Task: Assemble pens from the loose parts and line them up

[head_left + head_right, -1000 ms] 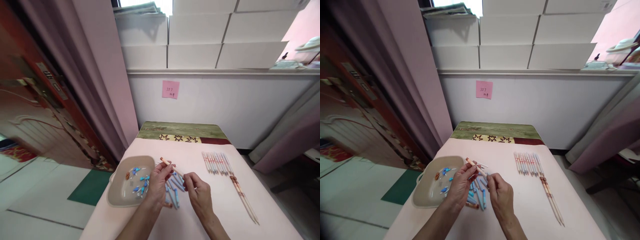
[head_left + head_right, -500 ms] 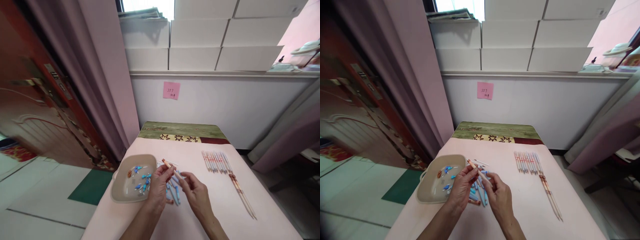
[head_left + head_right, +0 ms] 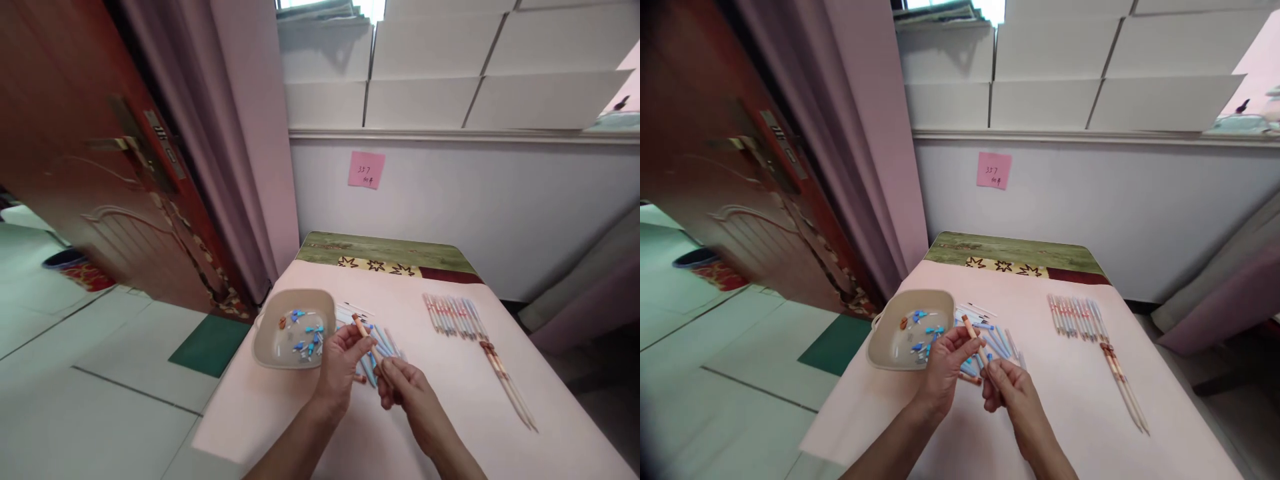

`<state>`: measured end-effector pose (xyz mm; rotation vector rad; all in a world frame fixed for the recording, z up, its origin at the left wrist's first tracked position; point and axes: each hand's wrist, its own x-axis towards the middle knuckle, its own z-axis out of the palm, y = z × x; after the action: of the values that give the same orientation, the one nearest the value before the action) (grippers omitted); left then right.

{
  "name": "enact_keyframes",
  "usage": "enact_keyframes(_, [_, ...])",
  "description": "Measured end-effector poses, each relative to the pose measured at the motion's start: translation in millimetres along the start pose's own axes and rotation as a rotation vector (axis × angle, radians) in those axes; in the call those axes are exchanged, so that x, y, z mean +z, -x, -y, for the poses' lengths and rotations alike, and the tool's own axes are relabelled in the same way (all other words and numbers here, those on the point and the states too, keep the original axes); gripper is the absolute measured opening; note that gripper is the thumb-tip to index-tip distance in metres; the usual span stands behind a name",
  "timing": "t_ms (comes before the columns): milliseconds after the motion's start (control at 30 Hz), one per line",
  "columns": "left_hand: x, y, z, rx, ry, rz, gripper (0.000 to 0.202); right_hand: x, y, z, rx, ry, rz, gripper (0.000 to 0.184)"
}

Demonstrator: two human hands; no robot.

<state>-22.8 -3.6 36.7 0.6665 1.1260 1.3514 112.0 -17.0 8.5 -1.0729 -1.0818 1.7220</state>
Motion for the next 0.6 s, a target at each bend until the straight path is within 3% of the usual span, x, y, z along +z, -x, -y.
enact_keyframes(167, [-7.8,7,11,0.047,-0.029,0.053,0.019,1,5,-17,-0.210,0.173,-0.128,0.035])
enact_keyframes(433, [-15.7,7,22,0.043,-0.131,0.045,0.022,4,6,-33,-0.136,0.072,-0.008,0.035])
enact_keyframes(533, [-20.8,1,19,0.028,-0.148,0.066,0.045,3,-3,-36,-0.178,0.084,-0.020,0.033])
enact_keyframes(600, [-31.8,-8,6,0.057,-0.175,0.065,0.063,-2,-14,-36,-0.216,0.102,-0.062,0.032])
